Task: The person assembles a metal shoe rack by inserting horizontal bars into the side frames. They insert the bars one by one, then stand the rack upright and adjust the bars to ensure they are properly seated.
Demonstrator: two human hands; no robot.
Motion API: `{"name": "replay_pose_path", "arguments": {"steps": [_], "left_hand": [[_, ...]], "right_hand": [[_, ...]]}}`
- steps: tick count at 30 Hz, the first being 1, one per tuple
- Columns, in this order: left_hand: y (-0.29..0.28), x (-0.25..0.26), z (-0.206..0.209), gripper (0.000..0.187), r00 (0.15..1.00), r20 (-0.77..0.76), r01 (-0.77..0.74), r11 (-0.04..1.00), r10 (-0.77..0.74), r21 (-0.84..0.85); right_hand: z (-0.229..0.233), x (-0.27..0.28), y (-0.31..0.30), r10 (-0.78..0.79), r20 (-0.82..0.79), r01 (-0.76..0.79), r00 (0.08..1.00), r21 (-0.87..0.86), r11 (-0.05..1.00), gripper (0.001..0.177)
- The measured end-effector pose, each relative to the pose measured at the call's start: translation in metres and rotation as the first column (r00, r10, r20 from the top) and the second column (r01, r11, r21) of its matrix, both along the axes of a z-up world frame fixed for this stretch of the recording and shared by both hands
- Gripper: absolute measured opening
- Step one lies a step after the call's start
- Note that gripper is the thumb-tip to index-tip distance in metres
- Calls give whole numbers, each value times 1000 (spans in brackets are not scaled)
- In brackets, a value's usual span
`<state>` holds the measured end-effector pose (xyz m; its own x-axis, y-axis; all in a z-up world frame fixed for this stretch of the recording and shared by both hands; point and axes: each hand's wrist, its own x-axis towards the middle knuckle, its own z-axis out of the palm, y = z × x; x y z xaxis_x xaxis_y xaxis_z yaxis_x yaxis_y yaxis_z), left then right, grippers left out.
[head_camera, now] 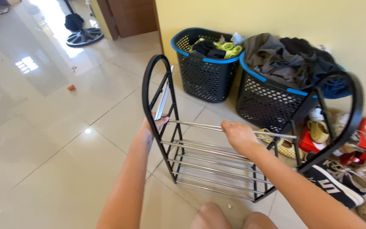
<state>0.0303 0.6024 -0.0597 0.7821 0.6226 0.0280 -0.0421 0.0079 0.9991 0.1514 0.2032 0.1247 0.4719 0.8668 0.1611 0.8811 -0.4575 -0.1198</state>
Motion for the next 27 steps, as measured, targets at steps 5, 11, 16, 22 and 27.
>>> {"name": "replay_pose_path", "arguments": {"steps": [5,11,16,22,27], "left_hand": [[-13,-36,30,26,977,-107,-149,947,185,286],[-83,-138,155,18,697,-216,-466,662,683,588],[-182,-192,246,24,598,117,-701,446,793,557],[-261,-167,311,16,859,-24,-347,615,512,709],[-302,-74,291,26,901,-362,95,705,238,702]], "right_hand": [[3,-10,-2,-25,-12,25,1000,-4,1000,20],[22,-29,-32,51,89,-80,995,363,928,28],[46,-50,-66,98,29,-97,995,576,812,15],[56,-73,-112,111,30,-104,993,652,751,6],[29,-71,-166,233,54,-210,971,662,719,8]]}}
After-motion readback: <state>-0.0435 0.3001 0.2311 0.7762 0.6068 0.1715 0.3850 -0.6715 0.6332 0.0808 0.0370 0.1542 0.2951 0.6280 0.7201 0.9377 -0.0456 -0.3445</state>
